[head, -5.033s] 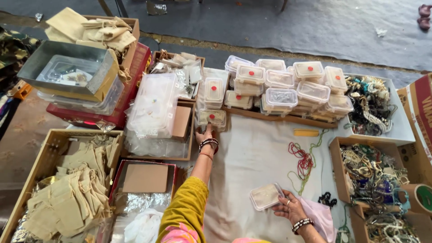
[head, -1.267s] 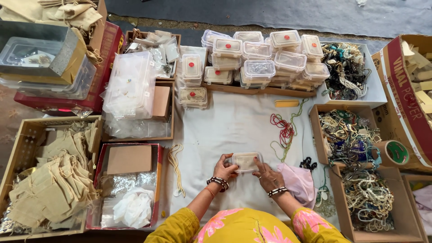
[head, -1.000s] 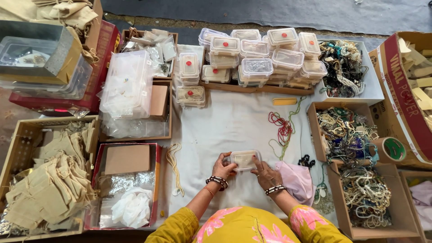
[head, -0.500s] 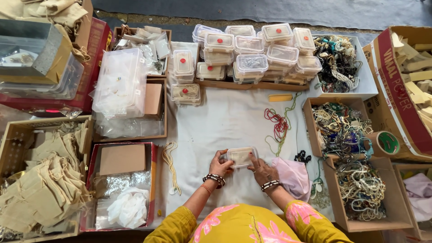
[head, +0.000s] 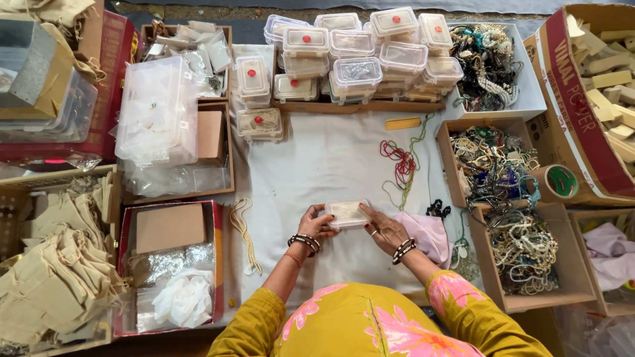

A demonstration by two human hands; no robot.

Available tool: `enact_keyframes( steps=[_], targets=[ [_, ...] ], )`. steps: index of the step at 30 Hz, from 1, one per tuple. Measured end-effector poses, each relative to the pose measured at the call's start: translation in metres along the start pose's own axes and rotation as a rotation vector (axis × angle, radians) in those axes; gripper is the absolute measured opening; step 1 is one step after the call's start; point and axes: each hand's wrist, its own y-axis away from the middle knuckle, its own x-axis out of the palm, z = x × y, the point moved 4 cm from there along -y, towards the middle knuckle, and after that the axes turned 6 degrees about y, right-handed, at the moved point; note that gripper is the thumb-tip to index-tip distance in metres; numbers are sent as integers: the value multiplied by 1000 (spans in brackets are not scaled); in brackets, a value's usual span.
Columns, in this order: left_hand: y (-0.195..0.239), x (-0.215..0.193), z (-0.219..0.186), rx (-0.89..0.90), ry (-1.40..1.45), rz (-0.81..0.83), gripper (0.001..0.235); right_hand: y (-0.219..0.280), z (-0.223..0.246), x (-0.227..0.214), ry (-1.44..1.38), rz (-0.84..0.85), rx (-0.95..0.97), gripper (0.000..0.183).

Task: Organize, inspect, and package necklaces and jewelry components into bags and containers.

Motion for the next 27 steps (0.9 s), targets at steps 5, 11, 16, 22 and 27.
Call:
enact_keyframes(
  steps=[5, 11, 16, 22, 27],
  targets=[
    [2, 0, 0, 16, -21, -14, 50, 2, 3, 3, 57, 118, 146, 61],
    [12, 9, -2, 129, -210, -53, 50, 7, 2, 19, 205, -85, -33, 64],
    [16, 13, -5, 140, -294, -110, 50, 7, -3, 31, 344, -117, -56, 66],
    [19, 13, -4, 168, -293, -123, 49, 12, -2, 40, 415, -117, -51, 70],
    [22, 15, -7, 162, -343, -163, 48, 10, -4, 45, 448, -107, -26, 72]
  ],
)
